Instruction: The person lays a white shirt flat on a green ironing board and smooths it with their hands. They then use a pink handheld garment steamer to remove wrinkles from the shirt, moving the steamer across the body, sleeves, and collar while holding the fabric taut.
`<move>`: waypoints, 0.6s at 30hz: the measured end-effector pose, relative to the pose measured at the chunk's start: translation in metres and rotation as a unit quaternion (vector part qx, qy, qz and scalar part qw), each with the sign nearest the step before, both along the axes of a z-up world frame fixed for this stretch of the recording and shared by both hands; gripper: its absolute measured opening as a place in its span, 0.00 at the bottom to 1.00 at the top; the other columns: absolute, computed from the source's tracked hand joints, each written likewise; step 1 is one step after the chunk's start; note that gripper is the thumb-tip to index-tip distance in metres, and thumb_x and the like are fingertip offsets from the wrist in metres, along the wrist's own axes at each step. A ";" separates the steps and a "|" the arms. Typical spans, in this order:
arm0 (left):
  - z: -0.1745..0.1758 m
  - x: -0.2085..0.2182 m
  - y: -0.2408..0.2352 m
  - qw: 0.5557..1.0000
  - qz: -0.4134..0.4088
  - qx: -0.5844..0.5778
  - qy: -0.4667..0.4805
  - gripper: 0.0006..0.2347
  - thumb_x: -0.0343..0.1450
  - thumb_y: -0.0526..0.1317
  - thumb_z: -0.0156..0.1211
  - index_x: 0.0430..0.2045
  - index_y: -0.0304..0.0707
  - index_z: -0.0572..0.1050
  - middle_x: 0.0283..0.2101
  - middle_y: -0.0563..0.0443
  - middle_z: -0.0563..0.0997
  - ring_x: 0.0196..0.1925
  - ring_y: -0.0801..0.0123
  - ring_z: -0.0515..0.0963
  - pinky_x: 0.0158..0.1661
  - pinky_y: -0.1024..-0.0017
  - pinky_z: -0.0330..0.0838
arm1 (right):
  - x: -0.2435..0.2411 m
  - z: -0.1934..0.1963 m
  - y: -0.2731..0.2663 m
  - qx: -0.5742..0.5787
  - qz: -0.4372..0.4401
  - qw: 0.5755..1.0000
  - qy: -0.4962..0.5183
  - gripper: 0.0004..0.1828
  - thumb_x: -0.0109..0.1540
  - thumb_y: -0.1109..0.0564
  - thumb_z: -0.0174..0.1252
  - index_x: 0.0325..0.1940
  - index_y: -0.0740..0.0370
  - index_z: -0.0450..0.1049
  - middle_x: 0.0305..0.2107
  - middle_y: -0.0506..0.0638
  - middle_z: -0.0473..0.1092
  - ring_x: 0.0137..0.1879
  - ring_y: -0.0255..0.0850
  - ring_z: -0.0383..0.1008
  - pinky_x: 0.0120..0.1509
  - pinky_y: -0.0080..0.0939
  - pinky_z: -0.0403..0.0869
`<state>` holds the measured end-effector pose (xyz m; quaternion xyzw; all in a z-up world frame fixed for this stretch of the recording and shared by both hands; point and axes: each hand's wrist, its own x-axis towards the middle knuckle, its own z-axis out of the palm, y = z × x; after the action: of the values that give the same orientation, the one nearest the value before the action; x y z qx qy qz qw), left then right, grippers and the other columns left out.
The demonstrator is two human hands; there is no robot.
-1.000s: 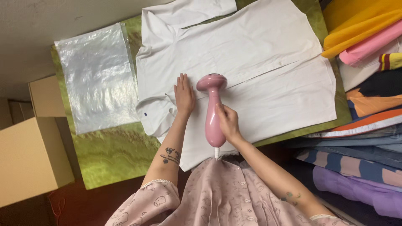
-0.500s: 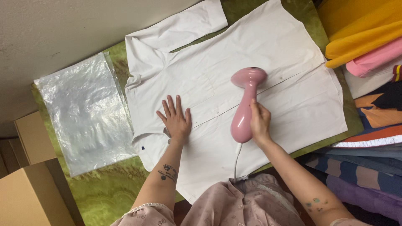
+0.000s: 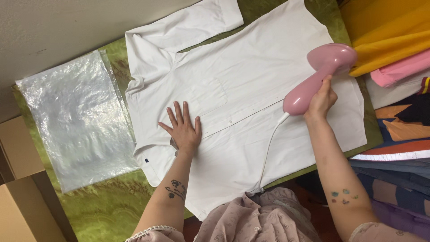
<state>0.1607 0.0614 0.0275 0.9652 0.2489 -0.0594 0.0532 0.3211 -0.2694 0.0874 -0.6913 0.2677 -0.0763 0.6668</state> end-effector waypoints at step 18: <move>-0.001 -0.004 0.001 1.000 -0.014 0.004 -0.009 0.30 0.69 0.61 0.29 0.67 0.55 0.43 0.72 0.54 0.40 0.72 0.52 0.37 0.60 0.31 0.26 | -0.086 0.008 0.079 -0.017 0.174 0.984 0.019 0.20 0.68 0.45 0.48 0.23 0.53 0.67 0.22 0.42 0.62 0.33 0.32 0.63 0.39 0.30 0.63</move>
<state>0.1570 0.0626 0.0270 0.9693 0.2350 -0.0503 0.0511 0.2350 -0.1907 0.0956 -0.7399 0.1546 0.0502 0.6528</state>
